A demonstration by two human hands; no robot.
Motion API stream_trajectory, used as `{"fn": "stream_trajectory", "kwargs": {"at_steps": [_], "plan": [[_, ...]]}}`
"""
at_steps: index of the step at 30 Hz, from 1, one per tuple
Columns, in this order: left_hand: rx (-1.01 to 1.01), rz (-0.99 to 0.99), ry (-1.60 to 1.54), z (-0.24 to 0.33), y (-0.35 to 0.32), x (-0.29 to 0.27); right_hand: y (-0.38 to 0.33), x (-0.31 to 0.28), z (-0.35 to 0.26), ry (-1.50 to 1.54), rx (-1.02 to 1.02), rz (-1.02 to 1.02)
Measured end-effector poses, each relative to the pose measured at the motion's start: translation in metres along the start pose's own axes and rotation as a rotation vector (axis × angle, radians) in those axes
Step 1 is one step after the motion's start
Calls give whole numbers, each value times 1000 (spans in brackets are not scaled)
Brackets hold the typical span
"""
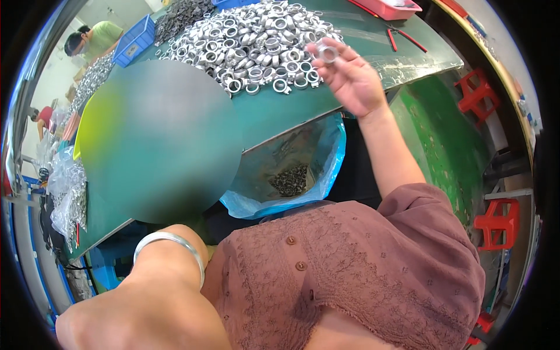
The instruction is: The person picks up and joins small metal ring components together by hand at a workbench.
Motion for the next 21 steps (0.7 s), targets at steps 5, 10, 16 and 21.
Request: {"fn": "stream_trajectory", "kwargs": {"at_steps": [5,10,16,21], "plan": [[-45,-36,-23,0,6,17,-26,-21,-52,-152,-113,199],[-121,-71,-24,5,13,35,-41,-9,-49,-135,-104,240],[-142,81,56,6,10,58,-39,9,-32,-101,-66,227],[175,212,339,-2,1,63,-21,16,-18,-105,-39,197]]}}
Point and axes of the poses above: each hand's wrist, its own y-axis towards the middle knuckle, its own x-axis out of the palm, z = x × y, the point moved 3 cm from there along y, towards the middle knuckle, and after that the axes turned 10 degrees about -z, right-handed, at the moved point
